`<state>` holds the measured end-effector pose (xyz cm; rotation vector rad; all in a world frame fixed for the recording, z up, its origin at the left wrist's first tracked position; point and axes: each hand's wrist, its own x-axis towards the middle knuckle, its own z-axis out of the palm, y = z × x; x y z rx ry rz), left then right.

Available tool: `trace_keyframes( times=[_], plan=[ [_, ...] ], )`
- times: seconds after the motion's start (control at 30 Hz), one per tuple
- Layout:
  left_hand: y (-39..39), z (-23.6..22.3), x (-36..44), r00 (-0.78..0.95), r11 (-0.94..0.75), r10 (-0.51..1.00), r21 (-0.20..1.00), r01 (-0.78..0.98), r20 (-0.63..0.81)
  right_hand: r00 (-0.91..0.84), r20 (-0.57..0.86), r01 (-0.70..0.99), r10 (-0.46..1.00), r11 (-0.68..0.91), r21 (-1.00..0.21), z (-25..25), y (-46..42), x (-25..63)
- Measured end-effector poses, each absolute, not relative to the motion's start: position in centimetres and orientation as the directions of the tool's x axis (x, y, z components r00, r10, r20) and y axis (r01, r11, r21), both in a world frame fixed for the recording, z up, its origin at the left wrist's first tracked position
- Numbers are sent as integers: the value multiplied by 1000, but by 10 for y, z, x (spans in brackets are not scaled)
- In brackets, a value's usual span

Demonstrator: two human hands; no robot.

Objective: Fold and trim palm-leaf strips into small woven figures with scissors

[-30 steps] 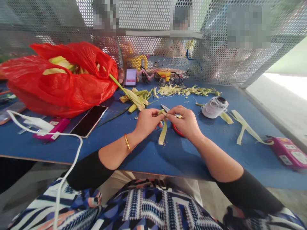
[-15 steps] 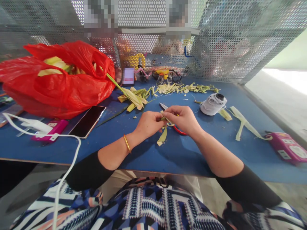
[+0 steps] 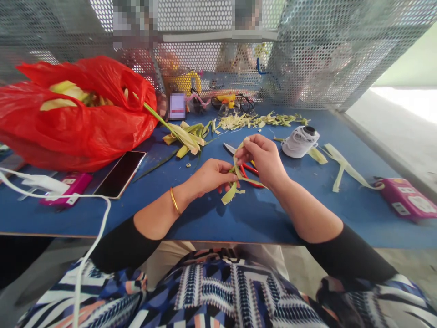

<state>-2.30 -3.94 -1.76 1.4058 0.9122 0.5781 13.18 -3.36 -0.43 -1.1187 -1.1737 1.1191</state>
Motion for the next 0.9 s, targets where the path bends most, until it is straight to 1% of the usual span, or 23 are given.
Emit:
trace_keyframes(
  times=[0.13,0.23,0.4,0.5,0.63,0.8,0.87,0.9],
  plan=[
    [-39,-18,-25,625,136,752,978,160,-207,107,97,-163,990,113,-980,-5,-31,133],
    [-39,-18,-26,635,169,741,976,136,-217,95,74,-208,993,92,-974,-5,-31,133],
    [-39,-18,-25,613,210,757,973,100,-226,9,30,-219,1000,31,-975,-4,-34,132],
    [-41,-17,-23,577,235,782,969,73,-234,-34,33,-209,999,25,-978,-6,-35,132],
    [-42,-17,-21,537,255,807,965,60,-246,-149,91,-192,985,61,-979,-12,-36,131],
    [-44,-19,-19,535,244,809,967,70,-243,-252,237,-234,938,179,-956,-15,-40,128],
    [-45,-20,-19,546,249,801,966,67,-244,-262,293,-181,919,252,-951,-15,-39,129],
    [-45,-20,-19,548,256,800,965,55,-243,-247,321,-119,914,300,-946,-14,-38,132]
  ],
)
